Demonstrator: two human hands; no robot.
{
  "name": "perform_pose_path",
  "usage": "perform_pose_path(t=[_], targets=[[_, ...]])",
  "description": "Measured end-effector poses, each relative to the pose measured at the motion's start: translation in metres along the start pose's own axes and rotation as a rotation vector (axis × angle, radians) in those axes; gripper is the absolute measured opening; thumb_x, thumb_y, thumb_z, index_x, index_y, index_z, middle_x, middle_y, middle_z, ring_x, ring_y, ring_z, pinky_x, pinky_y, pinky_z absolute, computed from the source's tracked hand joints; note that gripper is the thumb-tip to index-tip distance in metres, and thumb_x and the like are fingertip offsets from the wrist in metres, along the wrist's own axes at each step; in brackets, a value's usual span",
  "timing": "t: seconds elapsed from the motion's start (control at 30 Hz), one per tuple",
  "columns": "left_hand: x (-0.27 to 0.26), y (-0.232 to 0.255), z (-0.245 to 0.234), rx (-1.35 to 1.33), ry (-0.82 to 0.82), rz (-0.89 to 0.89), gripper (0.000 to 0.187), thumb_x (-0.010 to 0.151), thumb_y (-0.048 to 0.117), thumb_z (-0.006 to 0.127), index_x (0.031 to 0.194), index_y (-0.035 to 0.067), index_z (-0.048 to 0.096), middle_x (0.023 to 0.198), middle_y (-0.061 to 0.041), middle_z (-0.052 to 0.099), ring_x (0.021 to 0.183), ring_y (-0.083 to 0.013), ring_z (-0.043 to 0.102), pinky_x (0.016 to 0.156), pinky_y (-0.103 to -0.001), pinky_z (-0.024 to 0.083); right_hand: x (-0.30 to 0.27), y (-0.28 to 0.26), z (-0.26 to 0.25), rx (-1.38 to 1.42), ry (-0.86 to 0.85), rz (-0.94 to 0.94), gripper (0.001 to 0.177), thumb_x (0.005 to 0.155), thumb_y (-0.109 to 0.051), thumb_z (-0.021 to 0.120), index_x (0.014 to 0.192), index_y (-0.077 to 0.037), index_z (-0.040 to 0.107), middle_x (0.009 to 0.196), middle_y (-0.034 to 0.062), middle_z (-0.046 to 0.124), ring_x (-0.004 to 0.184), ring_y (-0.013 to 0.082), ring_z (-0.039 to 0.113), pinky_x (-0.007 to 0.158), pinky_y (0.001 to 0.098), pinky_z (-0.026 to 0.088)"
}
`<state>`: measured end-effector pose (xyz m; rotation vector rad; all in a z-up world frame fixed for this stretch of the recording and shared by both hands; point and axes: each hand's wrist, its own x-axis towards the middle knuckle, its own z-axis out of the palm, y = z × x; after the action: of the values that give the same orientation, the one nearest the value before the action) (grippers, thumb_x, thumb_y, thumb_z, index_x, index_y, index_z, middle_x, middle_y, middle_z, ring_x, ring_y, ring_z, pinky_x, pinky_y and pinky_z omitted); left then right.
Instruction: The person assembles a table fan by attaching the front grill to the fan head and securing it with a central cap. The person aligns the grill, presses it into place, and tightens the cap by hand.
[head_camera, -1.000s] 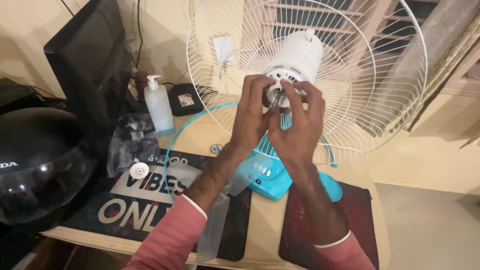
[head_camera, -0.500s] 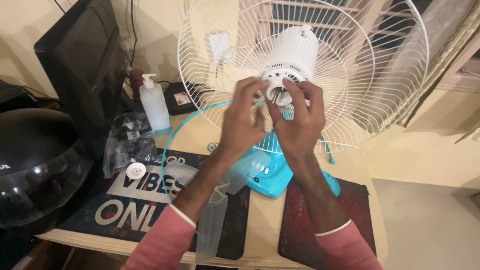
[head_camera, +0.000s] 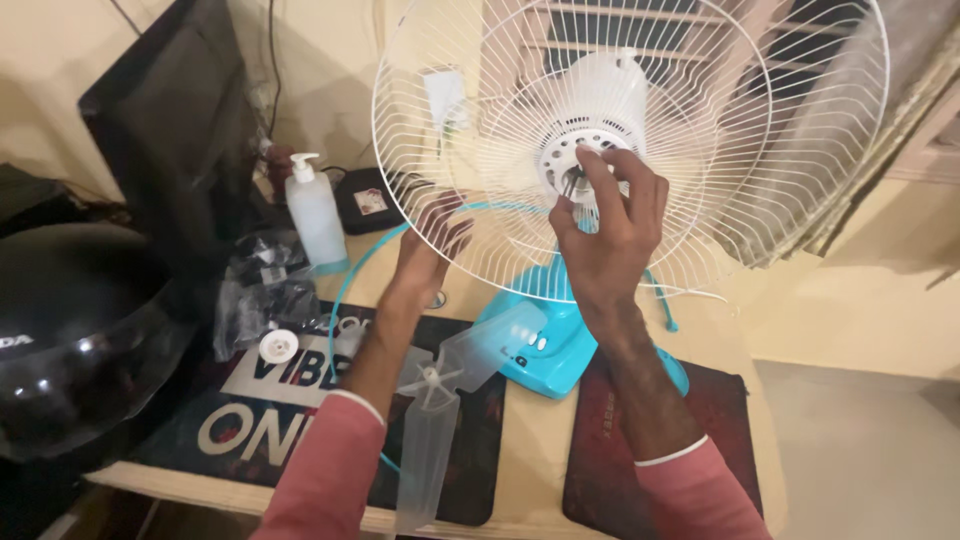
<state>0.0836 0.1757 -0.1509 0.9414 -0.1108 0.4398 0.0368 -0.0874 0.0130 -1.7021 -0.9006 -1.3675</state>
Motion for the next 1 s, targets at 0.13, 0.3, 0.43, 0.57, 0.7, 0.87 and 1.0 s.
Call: perform_pose_path(t=[0.13,0.3,0.43,0.57,0.7,0.87,1.0], targets=[[0.03,0.007,0.015,-0.273,-0.481,-0.071,0.07,0.104,0.053,0.048,0.156,0.009,0.037,0.164,-0.006,0.038,0.151,-0.0312,0.038,0.127,-0.045,0.033,0.007,0.01,-0.006,-0.002,-0.009,-0.006,0.061,0.075,0.003,0.086,0.132,-0.009,0.068,0.126,0.011,0.061,0.11,0.0292,0.058,0.095,0.0439,0.052],[0.025,0.04,0.057,-0.622,-0.664,-0.36,0.103,0.091,0.081,0.036,0.16,0.003,0.031,0.166,-0.012,0.033,0.152,-0.0415,0.033,0.126,-0.056,0.026,0.011,0.008,-0.004,0.056,0.006,0.022,0.06,0.073,-0.005,0.091,0.128,-0.008,0.066,0.113,0.0127,0.057,0.105,0.0296,0.063,0.086,0.041,0.056],[0.014,0.045,0.069,-0.664,-0.716,-0.337,0.096,0.094,0.074,0.038,0.159,0.004,0.032,0.165,-0.013,0.034,0.151,-0.0398,0.034,0.126,-0.054,0.027,0.005,0.0,0.002,0.074,0.022,0.063,0.055,0.077,-0.008,0.094,0.122,-0.004,0.064,0.106,0.0123,0.054,0.095,0.0272,0.064,0.079,0.0383,0.056],[-0.007,0.033,0.065,-0.682,-0.644,-0.377,0.089,0.097,0.067,0.039,0.159,0.004,0.032,0.164,-0.014,0.035,0.15,-0.0386,0.035,0.126,-0.052,0.029,0.0,-0.006,0.008,0.079,0.049,0.061,0.055,0.076,-0.008,0.096,0.119,-0.002,0.063,0.104,0.0124,0.053,0.091,0.0271,0.061,0.076,0.0386,0.054],[-0.017,0.004,0.08,-0.695,-0.592,-0.421,0.082,0.1,0.06,0.04,0.159,0.004,0.031,0.163,-0.015,0.036,0.149,-0.0373,0.037,0.125,-0.051,0.031,-0.001,-0.007,0.011,0.101,0.081,0.087,0.054,0.076,-0.006,0.095,0.119,-0.001,0.063,0.105,0.0122,0.054,0.092,0.0259,0.062,0.077,0.0372,0.055],[-0.023,-0.025,0.1,-0.711,-0.545,-0.448,0.074,0.104,0.051,0.041,0.16,0.004,0.031,0.162,-0.016,0.037,0.148,-0.0358,0.039,0.124,-0.049,0.034,0.001,-0.002,0.006,0.107,0.082,0.09,0.054,0.075,-0.006,0.096,0.12,-0.002,0.065,0.106,0.0117,0.056,0.094,0.0252,0.065,0.077,0.0358,0.057],[-0.022,-0.032,0.103,-0.738,-0.53,-0.454,0.067,0.107,0.044,0.041,0.16,0.004,0.03,0.161,-0.017,0.038,0.147,-0.0345,0.041,0.124,-0.048,0.036,0.004,0.003,0.005,0.132,0.065,0.101,0.054,0.077,-0.008,0.096,0.121,-0.003,0.065,0.107,0.0117,0.057,0.096,0.0242,0.067,0.079,0.0332,0.061]])
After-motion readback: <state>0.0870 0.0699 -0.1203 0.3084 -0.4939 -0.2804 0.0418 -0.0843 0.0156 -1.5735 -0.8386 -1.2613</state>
